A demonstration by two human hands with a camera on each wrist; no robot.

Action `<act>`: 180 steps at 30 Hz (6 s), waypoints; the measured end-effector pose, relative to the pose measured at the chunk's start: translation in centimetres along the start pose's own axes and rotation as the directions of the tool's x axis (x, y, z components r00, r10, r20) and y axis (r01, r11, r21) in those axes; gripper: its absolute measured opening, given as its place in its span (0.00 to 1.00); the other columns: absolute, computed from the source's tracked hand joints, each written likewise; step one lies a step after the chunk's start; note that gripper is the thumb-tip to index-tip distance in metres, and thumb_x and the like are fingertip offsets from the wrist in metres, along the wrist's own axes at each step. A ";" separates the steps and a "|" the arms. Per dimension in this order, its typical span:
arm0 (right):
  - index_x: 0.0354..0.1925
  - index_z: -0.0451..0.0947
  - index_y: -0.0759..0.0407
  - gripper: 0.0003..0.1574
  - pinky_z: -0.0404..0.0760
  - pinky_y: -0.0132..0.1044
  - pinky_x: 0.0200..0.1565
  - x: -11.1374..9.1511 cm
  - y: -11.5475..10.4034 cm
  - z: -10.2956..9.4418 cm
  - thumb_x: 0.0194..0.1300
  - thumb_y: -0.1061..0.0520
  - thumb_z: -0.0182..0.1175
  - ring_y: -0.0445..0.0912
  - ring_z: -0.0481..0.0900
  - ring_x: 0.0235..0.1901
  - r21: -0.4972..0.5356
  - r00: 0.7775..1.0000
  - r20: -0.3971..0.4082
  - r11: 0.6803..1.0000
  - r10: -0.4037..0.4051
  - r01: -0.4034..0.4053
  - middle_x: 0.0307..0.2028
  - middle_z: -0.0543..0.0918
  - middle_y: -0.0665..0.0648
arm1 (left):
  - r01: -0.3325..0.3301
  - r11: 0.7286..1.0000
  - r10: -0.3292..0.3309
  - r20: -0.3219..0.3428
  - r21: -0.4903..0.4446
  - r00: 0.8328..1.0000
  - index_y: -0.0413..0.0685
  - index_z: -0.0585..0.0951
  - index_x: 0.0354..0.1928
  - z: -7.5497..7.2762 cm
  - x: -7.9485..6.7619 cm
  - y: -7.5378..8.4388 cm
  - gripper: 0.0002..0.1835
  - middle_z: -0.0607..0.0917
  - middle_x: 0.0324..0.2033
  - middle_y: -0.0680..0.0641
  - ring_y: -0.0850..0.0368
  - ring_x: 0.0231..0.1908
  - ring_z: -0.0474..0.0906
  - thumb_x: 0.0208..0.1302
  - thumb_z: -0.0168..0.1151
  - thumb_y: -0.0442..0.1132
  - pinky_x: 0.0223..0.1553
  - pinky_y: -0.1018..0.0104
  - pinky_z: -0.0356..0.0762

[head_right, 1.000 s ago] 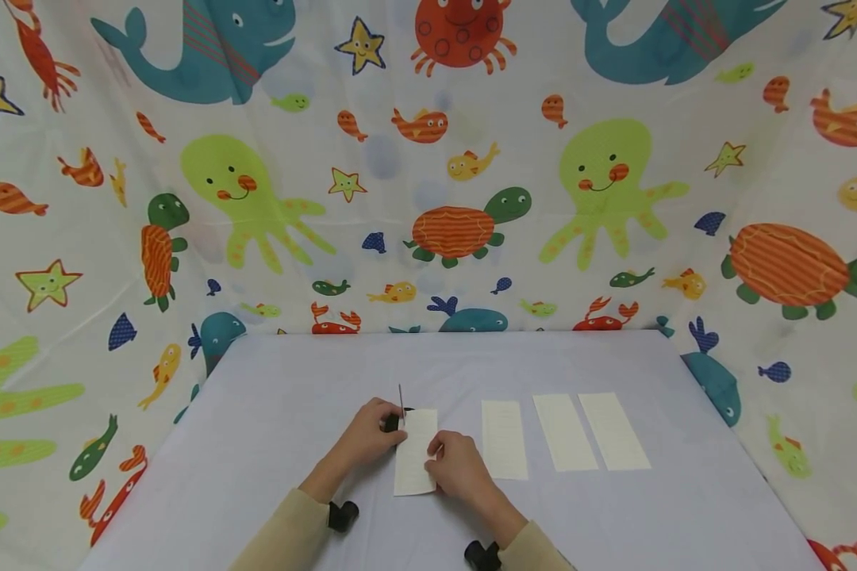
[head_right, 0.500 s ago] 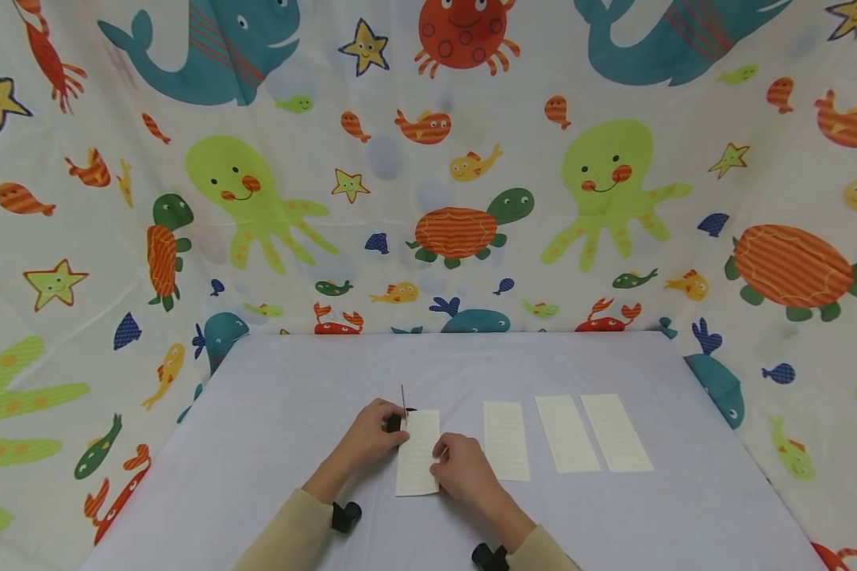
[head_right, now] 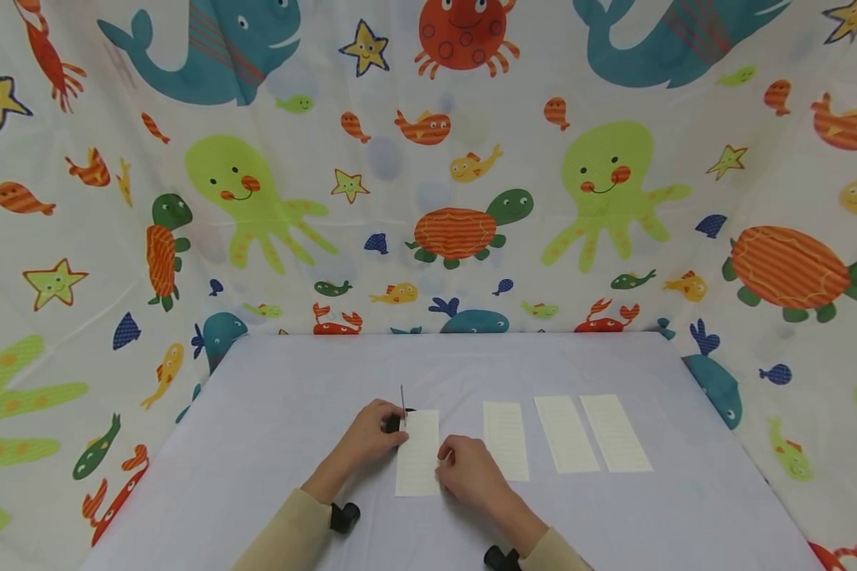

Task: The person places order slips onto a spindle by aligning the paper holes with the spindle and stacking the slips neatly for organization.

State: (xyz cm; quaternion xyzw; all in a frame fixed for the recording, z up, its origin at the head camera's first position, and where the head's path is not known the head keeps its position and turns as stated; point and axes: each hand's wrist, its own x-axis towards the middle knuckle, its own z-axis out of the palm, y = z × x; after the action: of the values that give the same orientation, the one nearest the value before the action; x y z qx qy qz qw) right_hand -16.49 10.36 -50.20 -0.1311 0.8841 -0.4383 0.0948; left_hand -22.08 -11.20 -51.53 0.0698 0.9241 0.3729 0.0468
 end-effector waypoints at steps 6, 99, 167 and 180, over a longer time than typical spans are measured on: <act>0.38 0.80 0.60 0.06 0.74 0.34 0.22 -0.3 0.6 -0.6 0.61 0.64 0.67 0.41 0.75 0.18 -0.026 0.999 -0.011 0.999 -0.038 0.038 0.22 0.76 0.48 | -0.014 1.000 0.014 -0.003 -0.002 1.000 0.44 0.84 0.52 0.0 0.0 0.0 0.17 0.78 0.57 0.40 0.42 0.58 0.74 0.62 0.72 0.40 0.62 0.42 0.72; 0.60 0.78 0.69 0.35 0.74 0.59 0.59 -0.8 7.7 -9.5 0.63 0.48 0.71 0.65 0.70 0.64 -0.622 0.997 0.051 0.779 -0.060 0.079 0.62 0.73 0.71 | -0.018 1.000 0.017 -0.025 -0.014 1.000 0.44 0.83 0.54 0.4 -0.1 -0.3 0.19 0.77 0.58 0.40 0.42 0.59 0.73 0.62 0.72 0.39 0.61 0.42 0.73; 0.45 0.86 0.59 0.13 0.79 0.38 0.35 -0.2 5.1 -5.7 0.59 0.65 0.69 0.48 0.81 0.40 0.088 0.943 -0.295 0.987 0.154 -0.134 0.44 0.83 0.57 | -0.050 0.999 0.050 -0.012 -0.008 0.999 0.44 0.82 0.55 0.5 0.0 -0.8 0.18 0.76 0.59 0.39 0.41 0.61 0.72 0.64 0.70 0.40 0.63 0.43 0.71; 0.45 0.85 0.60 0.13 0.78 0.37 0.32 -0.1 4.1 -4.4 0.59 0.66 0.69 0.47 0.81 0.37 0.173 0.932 -0.307 0.974 0.194 -0.146 0.42 0.83 0.57 | -0.042 0.999 0.041 -0.033 -0.013 0.999 0.44 0.82 0.55 0.5 -0.3 -0.6 0.18 0.76 0.60 0.39 0.41 0.61 0.71 0.64 0.70 0.40 0.63 0.42 0.71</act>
State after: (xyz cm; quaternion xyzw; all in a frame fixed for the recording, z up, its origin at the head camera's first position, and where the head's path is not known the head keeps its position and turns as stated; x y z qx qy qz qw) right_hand -18.27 16.09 -50.80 0.0269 0.8609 -0.5080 -0.0036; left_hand -21.80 -11.30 -52.32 0.0826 0.9206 0.3810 0.0242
